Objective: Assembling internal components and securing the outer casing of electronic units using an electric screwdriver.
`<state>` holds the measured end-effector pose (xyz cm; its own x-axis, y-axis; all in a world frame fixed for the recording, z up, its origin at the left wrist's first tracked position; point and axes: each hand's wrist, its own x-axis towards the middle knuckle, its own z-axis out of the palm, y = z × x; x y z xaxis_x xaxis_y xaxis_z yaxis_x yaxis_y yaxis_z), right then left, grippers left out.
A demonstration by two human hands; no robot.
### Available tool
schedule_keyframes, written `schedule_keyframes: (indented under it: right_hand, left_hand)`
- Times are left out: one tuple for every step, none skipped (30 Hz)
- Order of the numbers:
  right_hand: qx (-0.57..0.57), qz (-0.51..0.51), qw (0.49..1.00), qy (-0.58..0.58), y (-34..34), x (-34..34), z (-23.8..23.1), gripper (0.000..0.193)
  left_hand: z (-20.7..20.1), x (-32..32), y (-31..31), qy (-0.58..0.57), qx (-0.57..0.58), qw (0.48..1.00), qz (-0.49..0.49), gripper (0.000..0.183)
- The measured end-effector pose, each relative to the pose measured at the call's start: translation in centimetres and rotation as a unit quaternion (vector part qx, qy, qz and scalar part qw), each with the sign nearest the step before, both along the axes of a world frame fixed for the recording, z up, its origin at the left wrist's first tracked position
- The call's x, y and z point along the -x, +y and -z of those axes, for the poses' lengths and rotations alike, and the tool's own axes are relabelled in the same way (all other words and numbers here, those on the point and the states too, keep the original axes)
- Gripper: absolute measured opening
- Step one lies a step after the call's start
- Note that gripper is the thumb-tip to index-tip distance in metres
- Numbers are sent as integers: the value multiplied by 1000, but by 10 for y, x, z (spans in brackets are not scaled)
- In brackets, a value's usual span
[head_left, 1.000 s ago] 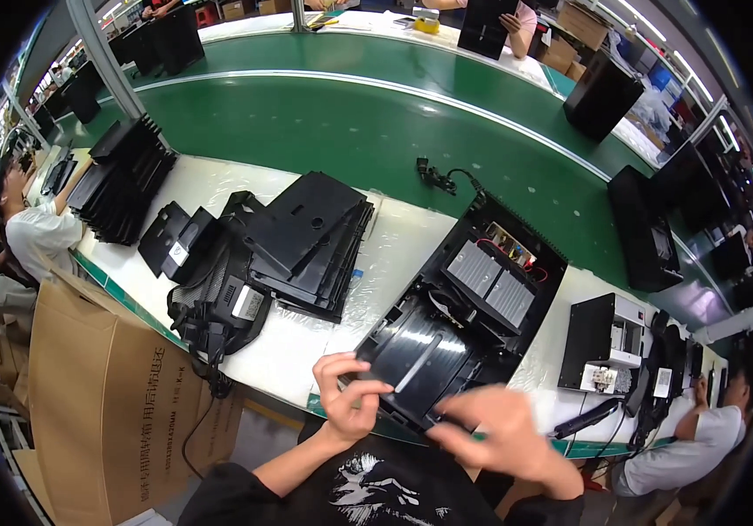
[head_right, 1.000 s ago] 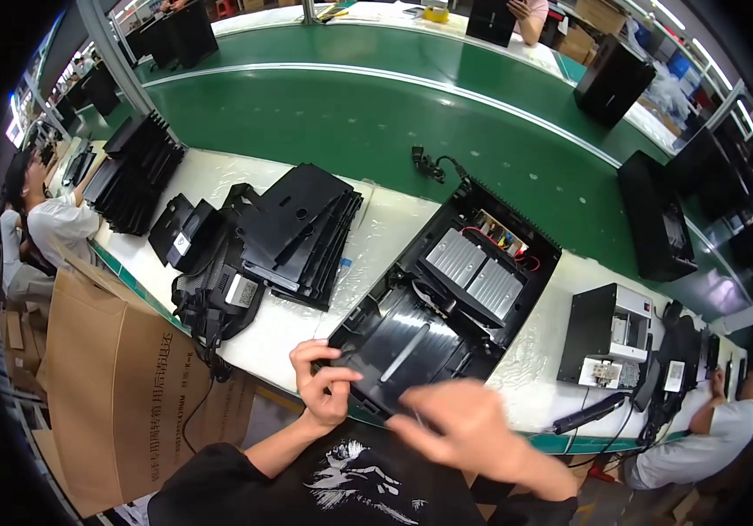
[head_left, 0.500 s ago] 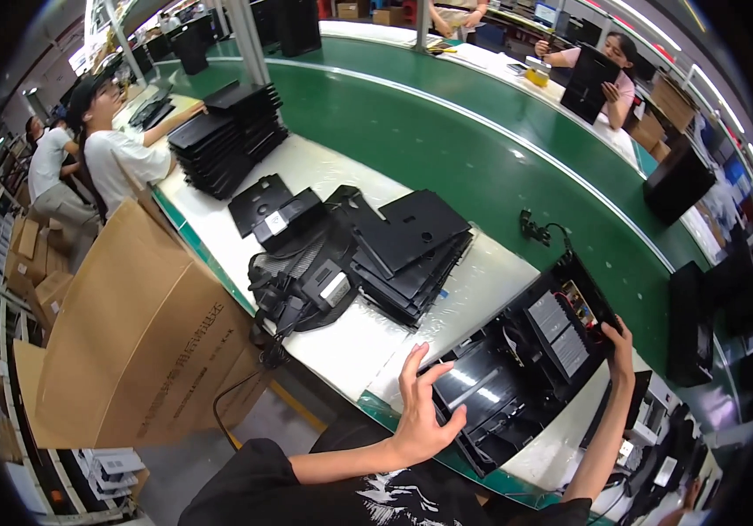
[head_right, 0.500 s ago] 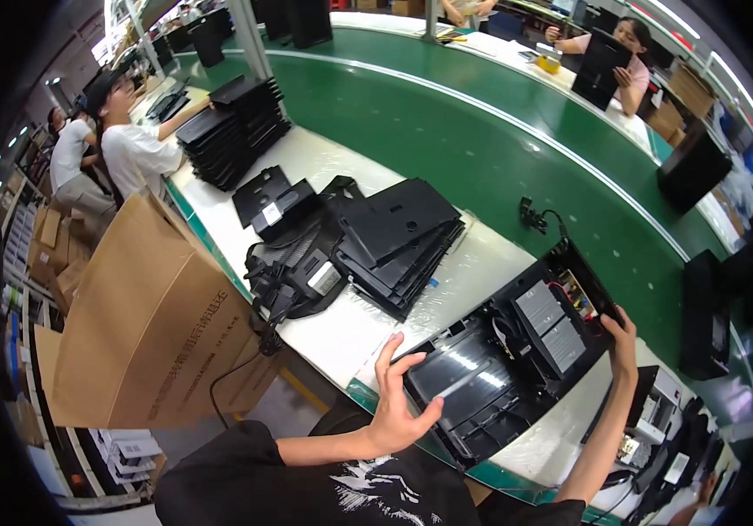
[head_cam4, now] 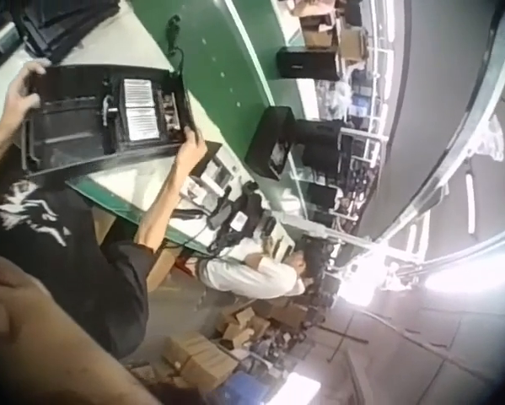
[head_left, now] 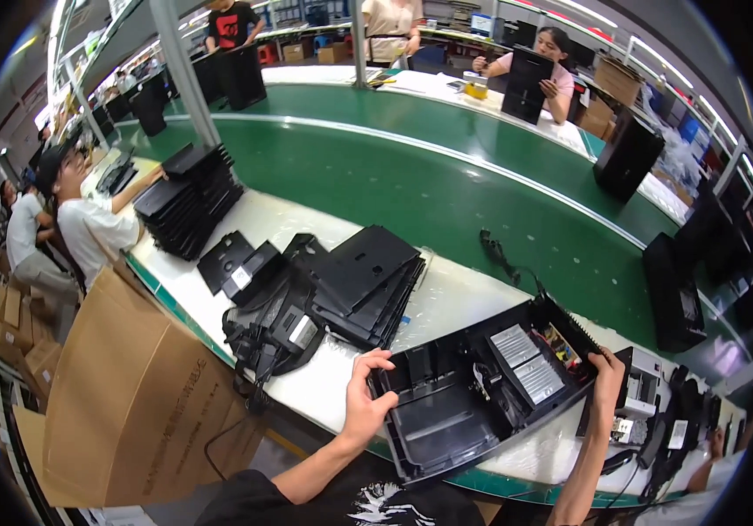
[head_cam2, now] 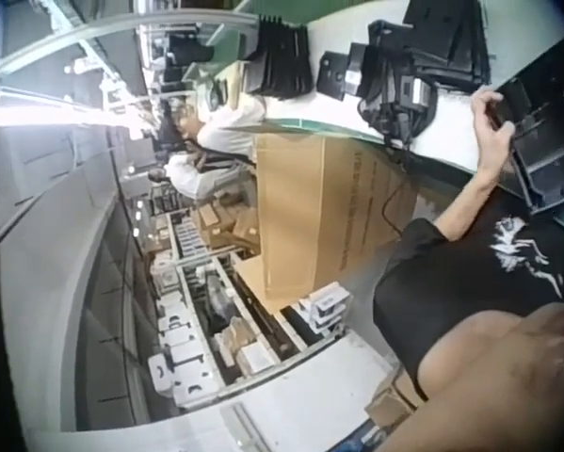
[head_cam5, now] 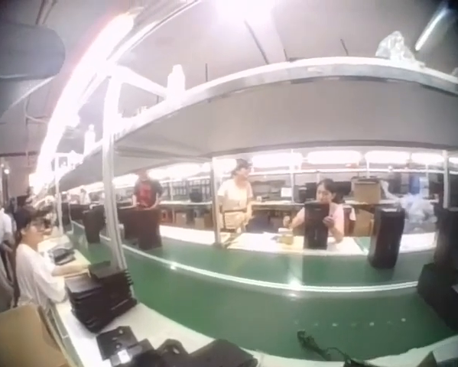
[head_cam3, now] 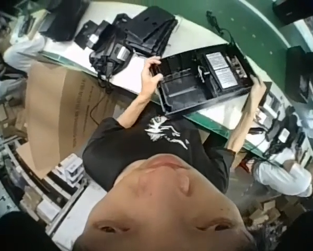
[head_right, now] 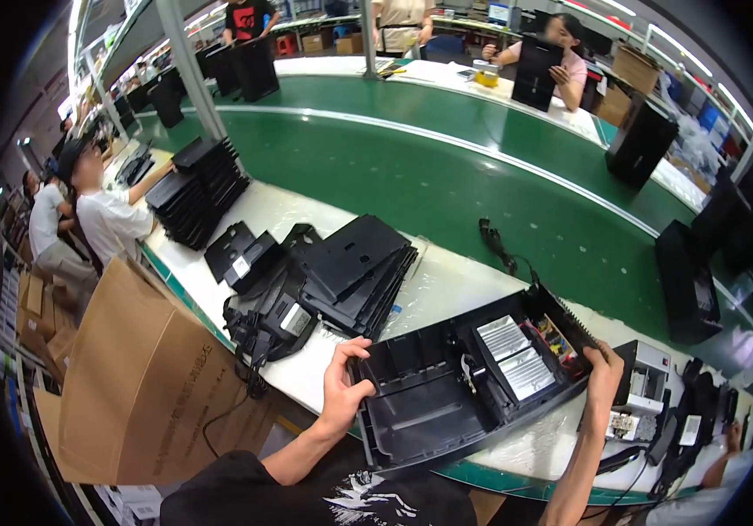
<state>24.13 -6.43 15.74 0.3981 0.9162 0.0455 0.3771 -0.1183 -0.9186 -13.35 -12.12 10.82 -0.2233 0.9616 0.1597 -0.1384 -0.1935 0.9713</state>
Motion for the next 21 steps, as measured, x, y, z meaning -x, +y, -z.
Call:
schedule_keyframes:
  right_hand:
    - [-11, 11, 999, -51, -11, 13, -15, 30]
    - [-13, 26, 999, -45, -18, 12, -14, 31]
    - [-16, 43, 998, -42, -31, 9, -11, 32]
    - [-22, 69, 997, -36, -42, 6, -9, 33]
    - [-26, 96, 995, -30, -53, 3, -7, 34]
    - [-34, 151, 988, -31, -65, 4, -8, 33]
    - [-36, 152, 987, -31, -74, 4, -10, 33]
    - [-59, 162, 983, -54, -83, 4, -13, 32]
    - [-82, 175, 978, -78, -92, 5, -16, 31]
    - [-103, 196, 974, -47, -99, 10, -19, 31]
    - [-92, 200, 974, -48, -108, 17, -29, 30]
    - [-107, 220, 968, -48, -113, 24, -34, 31]
    - [-121, 238, 963, -48, -117, 32, -37, 33]
    - [-174, 229, 954, -83, -118, 41, -36, 30]
    - [-225, 220, 942, -118, -118, 46, -34, 28]
    - [-246, 157, 955, -44, -124, 46, -37, 23]
    - [-238, 173, 953, 77, -127, 55, -47, 20]
    - [-258, 126, 950, 121, -129, 53, -42, 20]
    - [-276, 81, 943, 167, -126, 61, -42, 20]
    - [-257, 119, 954, 101, -113, 80, -38, 21]
    - [-234, 155, 959, 35, -87, 113, -49, 22]
  left_hand:
    - [2, 5, 5, -20, 9, 1000, 20, 44]
    - [5, 8, 9, -20, 13, 999, 37, 42]
    - [4, 9, 14, -18, 8, 999, 43, 42]
    - [3, 9, 18, -13, 8, 997, 70, 41]
    - [2, 8, 20, -9, 9, 995, 98, 39]
    - [-1, 5, 26, -16, 16, 993, 119, 37]
    - [-1, 3, 33, -15, 18, 990, 138, 37]
    - [-2, 2, 41, -18, 11, 987, 156, 37]
    - [-4, 0, 52, -21, 5, 984, 178, 37]
    - [-4, -1, 66, -27, 7, 978, 205, 38]
    - [-8, -3, 80, -22, 6, 973, 228, 38]
    - [-9, -3, 100, -28, 9, 962, 273, 39]
    - [-22, -6, 116, -45, 62, 949, 306, 41]
    - [-23, -4, 137, 11, 44, 935, 352, 41]
    - [-35, -9, 150, 38, 61, 925, 372, 43]
    - [-35, -12, 168, 79, 47, 907, 411, 44]
    - [-37, -18, 184, 83, 58, 895, 435, 43]
    - [-46, -29, 193, 87, 51, 888, 449, 40]
    - [-53, -39, 200, 94, 47, 879, 465, 38]
    - [-52, -52, 206, 125, 11, 869, 478, 38]
    - [-45, -60, 213, 156, -23, 859, 487, 39]
